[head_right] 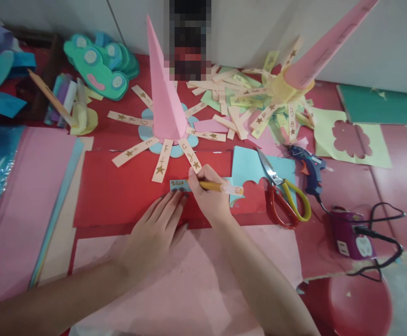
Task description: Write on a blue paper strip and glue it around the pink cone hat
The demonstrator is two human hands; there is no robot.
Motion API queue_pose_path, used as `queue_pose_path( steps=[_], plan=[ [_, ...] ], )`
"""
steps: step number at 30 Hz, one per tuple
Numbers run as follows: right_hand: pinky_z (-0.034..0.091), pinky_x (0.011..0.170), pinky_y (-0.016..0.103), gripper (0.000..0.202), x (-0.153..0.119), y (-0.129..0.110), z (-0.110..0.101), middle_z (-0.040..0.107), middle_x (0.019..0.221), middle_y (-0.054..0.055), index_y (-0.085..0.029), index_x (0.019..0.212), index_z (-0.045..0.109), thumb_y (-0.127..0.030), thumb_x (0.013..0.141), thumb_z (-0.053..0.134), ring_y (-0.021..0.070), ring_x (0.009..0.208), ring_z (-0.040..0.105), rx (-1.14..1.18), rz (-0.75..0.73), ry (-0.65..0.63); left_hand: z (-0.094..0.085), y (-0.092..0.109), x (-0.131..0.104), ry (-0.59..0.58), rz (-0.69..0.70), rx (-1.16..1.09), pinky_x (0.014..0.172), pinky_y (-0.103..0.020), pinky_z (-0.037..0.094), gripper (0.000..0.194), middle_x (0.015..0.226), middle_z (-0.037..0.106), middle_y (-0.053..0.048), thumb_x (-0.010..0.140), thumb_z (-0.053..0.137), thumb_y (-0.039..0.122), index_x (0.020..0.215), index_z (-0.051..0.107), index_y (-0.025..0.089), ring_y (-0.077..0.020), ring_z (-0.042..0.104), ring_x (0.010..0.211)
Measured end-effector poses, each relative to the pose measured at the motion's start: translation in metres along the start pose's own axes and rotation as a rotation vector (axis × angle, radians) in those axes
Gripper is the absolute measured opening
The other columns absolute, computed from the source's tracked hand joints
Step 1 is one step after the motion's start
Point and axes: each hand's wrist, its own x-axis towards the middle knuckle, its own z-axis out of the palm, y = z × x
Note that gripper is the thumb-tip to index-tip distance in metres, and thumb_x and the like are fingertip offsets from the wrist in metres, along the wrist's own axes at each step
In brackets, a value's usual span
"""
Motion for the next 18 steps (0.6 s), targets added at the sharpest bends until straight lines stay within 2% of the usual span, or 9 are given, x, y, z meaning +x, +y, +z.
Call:
queue_pose_path(
  steps=[5,13,18],
  plan=[
    [0.032,0.041,0.019,0.033,0.0006,0.0007,0.0004,0.042,0.043,-0.007,-0.020,0.053,0.039,-0.032,0.081,0.054,0.0053,0.039,0.042,-0.019,-0.019,-0.013,-0.0001,0.0000,0.0000,0.023,0.005,0.009,0.098,-0.038,0.040,0.041,0.127,0.055,-0.016,0.091,0.037,0.023,0.123,0.051,0.002,-0.0259,0.051,0.118],
    [0.031,0.040,0.019,0.033,-0.0001,-0.0002,-0.0011,0.041,0.041,-0.008,-0.020,0.052,0.039,-0.030,0.080,0.054,0.0051,0.037,0.037,-0.038,-0.033,-0.038,0.0012,0.0007,0.0000,-0.002,-0.013,-0.013,0.099,-0.038,0.039,0.041,0.129,0.054,-0.016,0.092,0.034,0.024,0.125,0.050,0.003,-0.0249,0.051,0.119],
    [0.031,0.041,0.020,0.033,0.0000,0.0005,-0.0011,0.040,0.042,-0.008,-0.020,0.052,0.037,-0.027,0.080,0.053,0.0052,0.038,0.038,-0.014,-0.028,0.003,0.0015,0.0004,-0.0001,-0.013,-0.016,-0.033,0.100,-0.038,0.038,0.042,0.130,0.053,-0.016,0.092,0.035,0.023,0.126,0.048,0.003,-0.0252,0.048,0.121]
  ],
)
